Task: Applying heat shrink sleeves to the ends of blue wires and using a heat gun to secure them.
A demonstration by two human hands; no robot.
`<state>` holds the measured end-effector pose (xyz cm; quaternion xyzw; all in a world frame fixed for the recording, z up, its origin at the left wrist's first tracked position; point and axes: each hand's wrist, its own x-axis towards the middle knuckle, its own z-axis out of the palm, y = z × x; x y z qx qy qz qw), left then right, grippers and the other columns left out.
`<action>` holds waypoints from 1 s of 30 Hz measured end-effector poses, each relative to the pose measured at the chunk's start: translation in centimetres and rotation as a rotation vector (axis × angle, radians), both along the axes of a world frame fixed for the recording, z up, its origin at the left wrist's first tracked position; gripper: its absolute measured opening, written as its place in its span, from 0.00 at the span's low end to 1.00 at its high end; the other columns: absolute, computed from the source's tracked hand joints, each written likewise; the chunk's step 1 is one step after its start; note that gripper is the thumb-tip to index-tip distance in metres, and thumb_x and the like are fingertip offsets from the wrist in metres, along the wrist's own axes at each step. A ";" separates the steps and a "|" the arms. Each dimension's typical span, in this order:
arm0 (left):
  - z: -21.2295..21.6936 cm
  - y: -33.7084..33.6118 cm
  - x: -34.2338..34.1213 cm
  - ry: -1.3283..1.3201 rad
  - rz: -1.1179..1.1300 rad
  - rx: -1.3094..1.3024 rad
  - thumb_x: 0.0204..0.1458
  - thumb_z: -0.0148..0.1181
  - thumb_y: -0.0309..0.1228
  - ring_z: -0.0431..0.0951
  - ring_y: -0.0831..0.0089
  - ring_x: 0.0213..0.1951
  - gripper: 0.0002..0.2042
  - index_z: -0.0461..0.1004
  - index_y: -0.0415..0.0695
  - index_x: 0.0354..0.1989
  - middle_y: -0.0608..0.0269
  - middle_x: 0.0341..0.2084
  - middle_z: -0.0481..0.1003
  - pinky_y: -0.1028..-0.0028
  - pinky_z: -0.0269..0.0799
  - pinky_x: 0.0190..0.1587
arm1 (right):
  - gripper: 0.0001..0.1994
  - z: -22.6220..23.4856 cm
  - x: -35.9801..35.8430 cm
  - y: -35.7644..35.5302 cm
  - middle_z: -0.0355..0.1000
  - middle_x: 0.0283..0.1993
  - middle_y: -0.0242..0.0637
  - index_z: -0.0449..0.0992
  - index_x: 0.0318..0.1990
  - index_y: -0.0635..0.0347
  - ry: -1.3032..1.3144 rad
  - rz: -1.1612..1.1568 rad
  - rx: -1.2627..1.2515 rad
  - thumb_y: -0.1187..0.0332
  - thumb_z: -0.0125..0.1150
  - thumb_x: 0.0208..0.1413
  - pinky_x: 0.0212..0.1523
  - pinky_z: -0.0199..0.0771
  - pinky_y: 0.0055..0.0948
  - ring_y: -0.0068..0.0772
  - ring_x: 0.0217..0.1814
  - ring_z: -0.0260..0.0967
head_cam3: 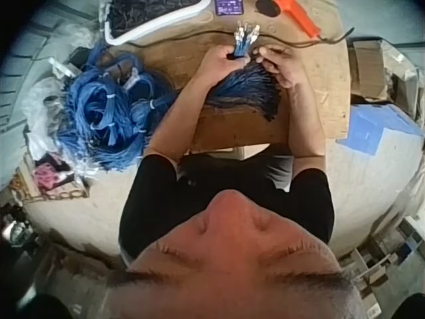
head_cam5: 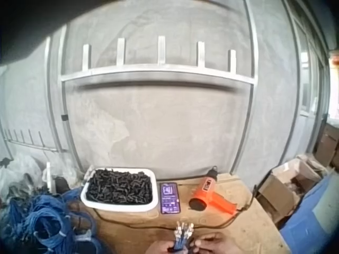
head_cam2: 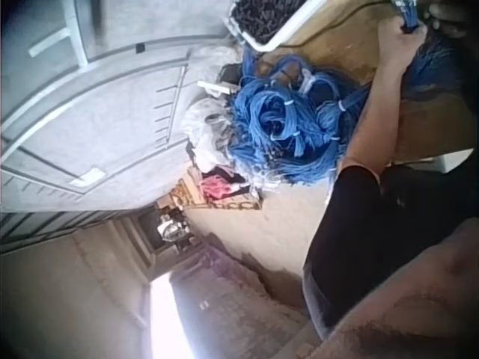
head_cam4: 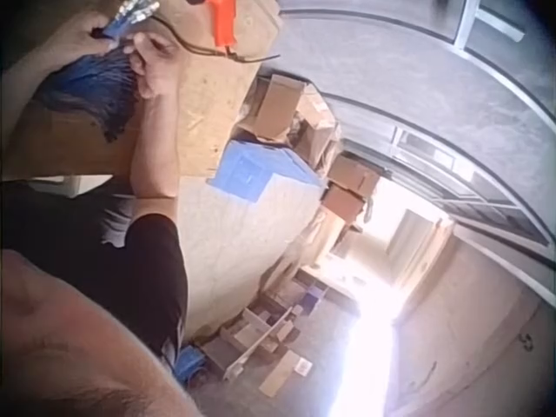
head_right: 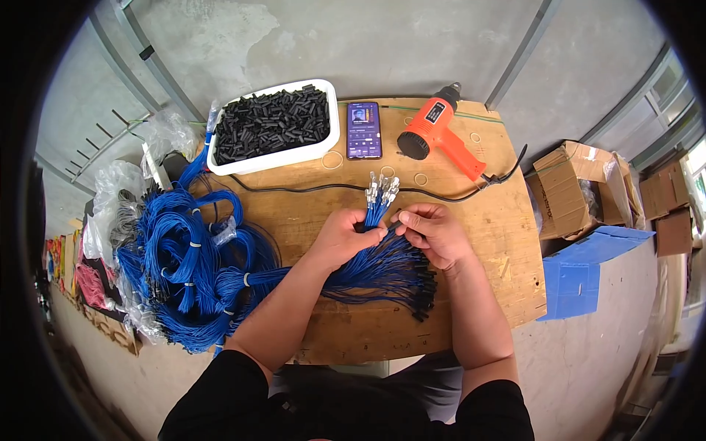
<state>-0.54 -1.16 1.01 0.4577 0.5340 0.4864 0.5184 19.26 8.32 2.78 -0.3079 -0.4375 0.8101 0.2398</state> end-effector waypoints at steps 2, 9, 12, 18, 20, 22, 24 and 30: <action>-0.1 0.2 0.0 0.003 -0.007 -0.005 0.53 0.65 0.28 0.74 0.84 0.28 0.07 0.80 0.36 0.35 0.69 0.23 0.77 0.79 0.69 0.32 | 0.11 0.2 0.0 0.0 0.76 0.30 0.37 0.79 0.41 0.69 0.000 -0.005 -0.006 0.66 0.62 0.63 0.19 0.53 0.15 0.16 0.20 0.58; -1.1 0.4 -0.1 -0.123 -0.010 0.041 0.53 0.66 0.25 0.73 0.84 0.29 0.05 0.79 0.38 0.35 0.70 0.26 0.76 0.82 0.67 0.34 | 0.16 0.3 -0.1 0.4 0.74 0.27 0.34 0.79 0.38 0.67 -0.004 -0.129 -0.006 0.60 0.60 0.65 0.19 0.51 0.16 0.17 0.20 0.59; -0.4 0.3 0.2 -0.069 0.004 0.068 0.53 0.65 0.24 0.73 0.83 0.28 0.04 0.78 0.37 0.35 0.69 0.25 0.76 0.81 0.67 0.33 | 0.14 0.3 -0.1 0.4 0.72 0.26 0.30 0.79 0.38 0.66 -0.050 -0.256 0.068 0.60 0.60 0.65 0.19 0.51 0.16 0.16 0.20 0.58; -1.3 0.2 0.2 -0.159 0.049 0.082 0.54 0.66 0.25 0.72 0.86 0.28 0.05 0.79 0.38 0.36 0.72 0.24 0.76 0.82 0.66 0.31 | 0.10 0.5 -0.3 0.2 0.67 0.24 0.23 0.79 0.39 0.64 -0.001 -0.273 0.068 0.64 0.63 0.62 0.21 0.49 0.15 0.13 0.21 0.54; -1.5 0.3 0.3 -0.127 0.077 0.076 0.53 0.67 0.26 0.71 0.86 0.26 0.05 0.79 0.39 0.35 0.72 0.22 0.75 0.82 0.65 0.29 | 0.09 0.1 -0.2 0.4 0.67 0.24 0.22 0.79 0.40 0.64 0.018 -0.221 0.085 0.66 0.64 0.61 0.21 0.49 0.15 0.12 0.21 0.53; -1.1 0.3 0.6 0.021 0.073 0.092 0.52 0.68 0.26 0.70 0.87 0.25 0.05 0.80 0.39 0.35 0.73 0.22 0.75 0.82 0.65 0.28 | 0.10 -0.1 -0.1 0.5 0.65 0.23 0.22 0.79 0.41 0.64 0.007 -0.236 0.102 0.66 0.64 0.61 0.21 0.48 0.15 0.12 0.20 0.52; -0.4 0.1 1.3 0.203 0.093 0.147 0.50 0.70 0.28 0.69 0.88 0.24 0.06 0.80 0.40 0.33 0.72 0.20 0.76 0.81 0.65 0.27 | 0.10 0.0 0.1 0.5 0.64 0.22 0.22 0.79 0.41 0.64 -0.005 -0.250 0.119 0.65 0.64 0.61 0.21 0.48 0.16 0.13 0.20 0.51; 0.3 -0.2 1.8 0.349 0.137 0.316 0.48 0.70 0.27 0.73 0.76 0.22 0.07 0.80 0.39 0.33 0.60 0.21 0.76 0.75 0.67 0.27 | 0.12 1.1 -0.4 -0.2 0.69 0.29 0.22 0.79 0.45 0.64 0.043 -0.032 0.238 0.74 0.70 0.53 0.31 0.61 0.17 0.13 0.29 0.61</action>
